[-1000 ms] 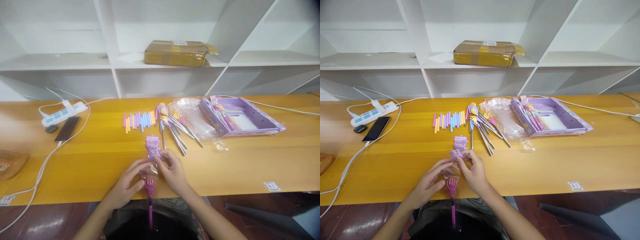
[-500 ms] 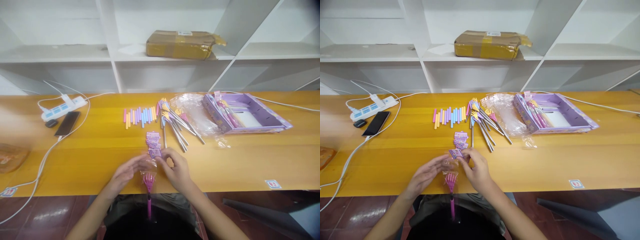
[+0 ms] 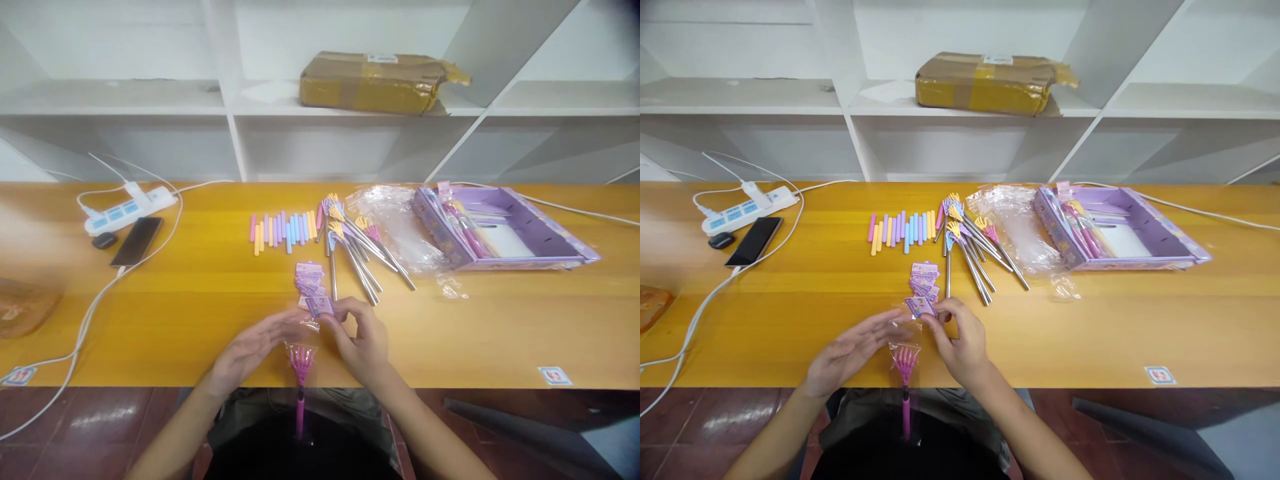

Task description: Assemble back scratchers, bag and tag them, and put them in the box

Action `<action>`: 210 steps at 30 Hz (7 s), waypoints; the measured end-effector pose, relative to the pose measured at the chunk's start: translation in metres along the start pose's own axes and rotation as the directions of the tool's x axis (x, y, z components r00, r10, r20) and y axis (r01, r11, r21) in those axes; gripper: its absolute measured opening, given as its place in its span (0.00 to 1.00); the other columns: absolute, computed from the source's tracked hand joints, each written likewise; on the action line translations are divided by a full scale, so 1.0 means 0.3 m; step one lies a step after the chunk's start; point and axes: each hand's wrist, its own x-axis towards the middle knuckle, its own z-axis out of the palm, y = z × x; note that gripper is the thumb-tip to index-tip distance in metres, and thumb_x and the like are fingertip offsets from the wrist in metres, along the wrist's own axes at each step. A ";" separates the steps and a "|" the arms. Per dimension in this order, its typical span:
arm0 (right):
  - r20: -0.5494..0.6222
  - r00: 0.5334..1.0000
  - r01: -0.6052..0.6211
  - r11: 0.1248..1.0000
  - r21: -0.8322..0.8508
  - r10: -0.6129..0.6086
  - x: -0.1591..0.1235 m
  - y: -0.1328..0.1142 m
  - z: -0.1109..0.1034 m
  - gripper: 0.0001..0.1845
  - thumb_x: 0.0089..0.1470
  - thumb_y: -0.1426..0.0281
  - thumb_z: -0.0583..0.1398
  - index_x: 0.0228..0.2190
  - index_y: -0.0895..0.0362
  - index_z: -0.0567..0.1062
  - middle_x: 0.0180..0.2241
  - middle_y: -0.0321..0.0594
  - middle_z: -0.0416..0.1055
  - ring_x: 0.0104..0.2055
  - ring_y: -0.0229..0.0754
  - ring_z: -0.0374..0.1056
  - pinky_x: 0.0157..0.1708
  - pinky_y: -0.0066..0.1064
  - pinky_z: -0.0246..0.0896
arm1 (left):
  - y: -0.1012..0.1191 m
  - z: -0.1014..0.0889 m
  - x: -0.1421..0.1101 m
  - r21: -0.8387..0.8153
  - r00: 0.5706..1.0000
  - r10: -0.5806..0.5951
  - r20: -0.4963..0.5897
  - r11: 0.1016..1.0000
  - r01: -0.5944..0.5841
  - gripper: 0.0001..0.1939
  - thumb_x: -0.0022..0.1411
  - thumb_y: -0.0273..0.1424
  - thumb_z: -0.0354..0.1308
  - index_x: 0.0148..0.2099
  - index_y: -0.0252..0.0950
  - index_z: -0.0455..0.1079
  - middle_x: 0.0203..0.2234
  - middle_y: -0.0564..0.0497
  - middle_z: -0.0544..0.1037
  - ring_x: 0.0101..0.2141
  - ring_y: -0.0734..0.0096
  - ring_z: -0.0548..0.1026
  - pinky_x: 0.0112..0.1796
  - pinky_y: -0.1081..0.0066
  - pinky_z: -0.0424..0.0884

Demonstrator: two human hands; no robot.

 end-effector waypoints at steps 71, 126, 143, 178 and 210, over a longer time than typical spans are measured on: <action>0.333 0.942 -0.162 0.936 0.312 0.052 -0.025 -0.004 -0.010 0.16 0.73 0.70 0.58 0.58 0.50 0.77 0.45 0.45 0.75 0.44 0.46 0.73 0.43 0.40 0.73 | -0.009 -0.006 -0.015 -0.105 1.000 0.009 0.018 0.994 -0.007 0.38 0.81 0.53 0.37 0.79 0.36 0.60 0.77 0.40 0.61 0.77 0.42 0.54 0.74 0.44 0.47; 0.554 0.832 -0.194 0.946 0.261 0.018 -0.028 -0.011 -0.031 0.22 0.74 0.72 0.57 0.65 0.46 0.71 0.57 0.46 0.74 0.61 0.49 0.71 0.61 0.44 0.71 | 0.013 0.019 -0.024 0.035 0.999 -0.019 -0.038 0.999 0.020 0.39 0.77 0.53 0.49 0.81 0.44 0.54 0.81 0.45 0.52 0.80 0.41 0.44 0.76 0.43 0.41; 0.348 0.937 -0.058 0.964 0.261 -0.038 -0.037 0.017 0.034 0.18 0.69 0.75 0.64 0.57 0.51 0.76 0.43 0.41 0.73 0.37 0.38 0.72 0.39 0.32 0.74 | -0.039 0.014 -0.015 0.416 0.942 -0.132 -0.309 0.872 0.258 0.26 0.79 0.40 0.58 0.74 0.48 0.63 0.65 0.44 0.76 0.63 0.53 0.75 0.65 0.54 0.68; 0.614 0.766 -0.369 0.913 0.175 0.192 -0.053 0.019 0.038 0.12 0.71 0.61 0.64 0.50 0.54 0.77 0.32 0.34 0.74 0.33 0.38 0.70 0.35 0.29 0.66 | -0.042 0.034 -0.001 0.690 0.912 -0.149 -0.381 0.611 0.388 0.20 0.79 0.46 0.53 0.41 0.37 0.75 0.34 0.51 0.82 0.35 0.65 0.76 0.39 0.69 0.69; 0.339 0.812 -0.519 0.853 0.047 0.475 -0.137 -0.001 -0.370 0.13 0.72 0.57 0.59 0.41 0.50 0.79 0.36 0.41 0.80 0.38 0.47 0.76 0.41 0.37 0.74 | -0.029 0.032 -0.099 0.488 0.916 -0.237 -0.323 0.788 0.376 0.46 0.79 0.56 0.44 0.84 0.46 0.26 0.47 0.43 0.84 0.37 0.62 0.85 0.43 0.62 0.84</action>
